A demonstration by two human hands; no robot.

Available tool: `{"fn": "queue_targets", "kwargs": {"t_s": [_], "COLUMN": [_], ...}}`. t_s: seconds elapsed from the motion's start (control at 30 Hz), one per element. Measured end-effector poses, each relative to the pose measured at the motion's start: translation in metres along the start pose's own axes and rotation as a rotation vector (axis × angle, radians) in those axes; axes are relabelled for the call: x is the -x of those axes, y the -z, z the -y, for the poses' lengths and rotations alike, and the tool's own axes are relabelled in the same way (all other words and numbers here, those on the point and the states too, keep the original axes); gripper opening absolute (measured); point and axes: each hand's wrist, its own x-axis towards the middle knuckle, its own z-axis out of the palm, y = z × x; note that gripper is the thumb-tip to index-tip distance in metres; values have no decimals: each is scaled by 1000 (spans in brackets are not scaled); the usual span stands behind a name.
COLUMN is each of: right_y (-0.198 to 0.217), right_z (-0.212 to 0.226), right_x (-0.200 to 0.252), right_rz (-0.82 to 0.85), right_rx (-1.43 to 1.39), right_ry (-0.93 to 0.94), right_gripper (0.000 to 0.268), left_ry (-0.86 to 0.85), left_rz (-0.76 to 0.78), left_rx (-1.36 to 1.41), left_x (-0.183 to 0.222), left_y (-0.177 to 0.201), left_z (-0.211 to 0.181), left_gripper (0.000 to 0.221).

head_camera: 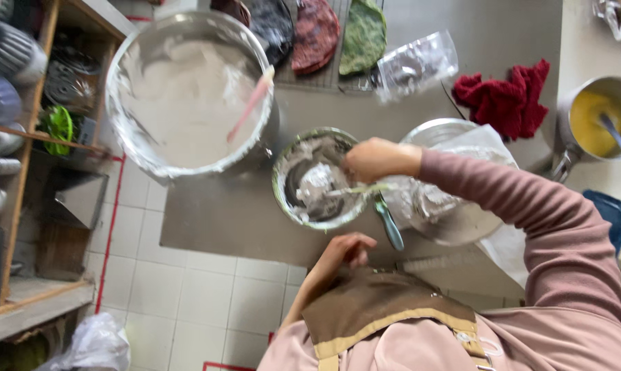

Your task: The person positions a dark cake layer by hand onto an iced base on a turntable, scoops white icing from a bowl with a spatula, and spreads it over the layer. They then place another dark cake layer on top and continue spreading icing over the top and sides of the cake.

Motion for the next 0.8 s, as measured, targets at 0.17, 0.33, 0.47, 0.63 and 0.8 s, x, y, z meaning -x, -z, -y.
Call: {"fn": "queue_targets", "kwargs": {"t_s": [0.17, 0.33, 0.47, 0.63, 0.8], "right_y": [37, 42, 46, 40, 34], "right_z": [-91, -161, -177, -168, -163], "right_x": [-92, -206, -274, -331, -355], "right_rz": [-170, -343, -464, -792, -853], "right_rx": [74, 95, 88, -22, -56], "right_ry": [-163, -148, -246, -283, -362], "right_gripper": [25, 26, 48, 55, 31], "left_ry": [-351, -640, -503, -514, -491], "left_rz": [-507, -1254, -1309, -1384, -1420], "left_rx": [123, -170, -621, -566, -548], "left_x": [39, 31, 23, 21, 18], "left_y": [66, 133, 138, 132, 132], "left_z": [7, 20, 20, 14, 9], "left_gripper": [49, 37, 20, 17, 14]}}
